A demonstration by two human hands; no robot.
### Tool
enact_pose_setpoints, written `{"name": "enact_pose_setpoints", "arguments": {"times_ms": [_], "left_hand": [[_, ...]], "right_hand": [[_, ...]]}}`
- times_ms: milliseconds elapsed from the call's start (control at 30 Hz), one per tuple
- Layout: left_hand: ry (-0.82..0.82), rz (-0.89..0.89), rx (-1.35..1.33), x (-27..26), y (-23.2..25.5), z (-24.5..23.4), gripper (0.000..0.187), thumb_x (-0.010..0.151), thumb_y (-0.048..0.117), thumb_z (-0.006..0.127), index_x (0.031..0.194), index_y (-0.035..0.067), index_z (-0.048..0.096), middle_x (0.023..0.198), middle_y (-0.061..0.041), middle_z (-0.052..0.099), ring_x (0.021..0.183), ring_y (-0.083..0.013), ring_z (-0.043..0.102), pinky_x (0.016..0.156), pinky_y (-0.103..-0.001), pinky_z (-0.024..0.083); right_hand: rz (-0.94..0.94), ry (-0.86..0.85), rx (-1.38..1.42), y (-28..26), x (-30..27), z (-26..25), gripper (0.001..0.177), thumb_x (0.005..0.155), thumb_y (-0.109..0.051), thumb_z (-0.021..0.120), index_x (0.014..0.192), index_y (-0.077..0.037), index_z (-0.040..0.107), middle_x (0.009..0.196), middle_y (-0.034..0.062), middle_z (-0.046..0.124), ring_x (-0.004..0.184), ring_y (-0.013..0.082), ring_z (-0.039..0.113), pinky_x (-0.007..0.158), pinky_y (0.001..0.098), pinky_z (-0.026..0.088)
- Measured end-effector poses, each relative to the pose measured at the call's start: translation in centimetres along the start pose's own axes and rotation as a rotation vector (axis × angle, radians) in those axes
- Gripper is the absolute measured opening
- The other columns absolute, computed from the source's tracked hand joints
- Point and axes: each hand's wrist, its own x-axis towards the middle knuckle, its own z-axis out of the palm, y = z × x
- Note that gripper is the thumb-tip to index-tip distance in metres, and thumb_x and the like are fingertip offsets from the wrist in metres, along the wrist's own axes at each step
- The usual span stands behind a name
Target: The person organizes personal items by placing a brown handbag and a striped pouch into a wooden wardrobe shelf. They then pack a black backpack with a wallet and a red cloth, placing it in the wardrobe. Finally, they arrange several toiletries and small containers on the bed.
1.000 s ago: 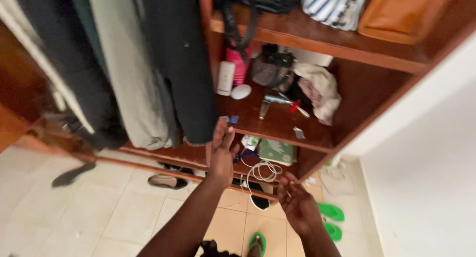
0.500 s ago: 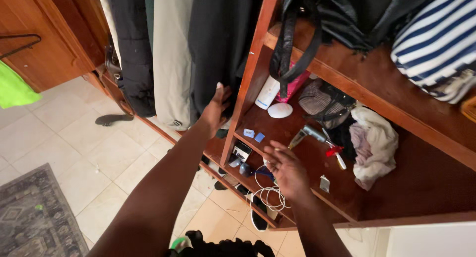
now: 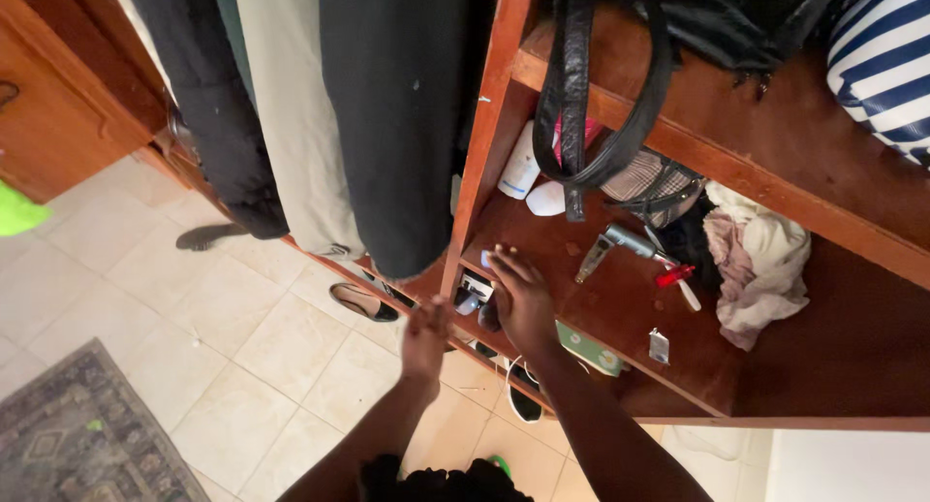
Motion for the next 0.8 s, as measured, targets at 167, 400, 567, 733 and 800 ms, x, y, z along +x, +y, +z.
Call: {"name": "enact_pose_setpoints", "arguments": {"times_ms": [167, 400, 567, 733, 800], "left_hand": [[-0.248, -0.239, 0.114, 0.0, 0.0, 2.5, 0.040, 0.101, 0.037, 0.055, 0.132, 0.011, 0.059, 0.127, -0.005, 0.070, 0.117, -0.0169, 0.066, 0.104, -0.037, 0.049], [-0.338, -0.175, -0.231, -2.4, 3.1, 7.8, 0.043, 0.105, 0.027, 0.046, 0.147, 0.015, 0.049, 0.144, -0.004, 0.059, 0.131, -0.0197, 0.053, 0.111, -0.033, 0.045], [-0.482, -0.013, -0.449, -5.0, 6.0, 8.8, 0.043, 0.106, 0.021, 0.041, 0.149, 0.014, 0.042, 0.147, -0.008, 0.057, 0.136, -0.0191, 0.051, 0.110, -0.036, 0.046], [-0.554, -0.156, -0.618, -5.9, 7.3, 8.0, 0.046, 0.106, 0.028, 0.042, 0.146, 0.008, 0.048, 0.141, -0.013, 0.060, 0.127, -0.0233, 0.059, 0.103, -0.035, 0.051], [-0.606, -0.190, -0.654, -6.2, 7.4, 7.8, 0.043, 0.107, 0.026, 0.043, 0.146, 0.007, 0.048, 0.139, -0.011, 0.061, 0.125, -0.0214, 0.061, 0.103, -0.036, 0.051]], "right_hand": [[0.160, -0.012, 0.003, 1.0, -1.4, -0.9, 0.025, 0.091, -0.006, 0.069, 0.114, -0.012, 0.077, 0.121, 0.0090, 0.075, 0.115, 0.0273, 0.069, 0.101, 0.0395, 0.054], [0.194, 0.002, 0.220, -1.8, -1.4, -3.6, 0.024, 0.092, -0.001, 0.065, 0.113, -0.008, 0.075, 0.113, 0.0115, 0.078, 0.099, 0.0254, 0.078, 0.086, 0.0332, 0.061], [0.264, 0.095, 0.187, -6.3, -2.6, -5.1, 0.026, 0.090, -0.001, 0.068, 0.115, -0.006, 0.075, 0.110, 0.0126, 0.078, 0.099, 0.0210, 0.076, 0.086, 0.0320, 0.060], [0.545, 0.240, 0.448, -7.6, -2.9, -6.9, 0.025, 0.091, 0.000, 0.072, 0.115, -0.006, 0.076, 0.111, 0.0082, 0.078, 0.100, 0.0135, 0.074, 0.089, 0.0289, 0.058], [0.529, 0.241, 0.604, -7.7, -2.6, -7.4, 0.025, 0.093, 0.001, 0.068, 0.116, -0.006, 0.074, 0.117, 0.0079, 0.076, 0.107, 0.0139, 0.073, 0.096, 0.0284, 0.057]]}}
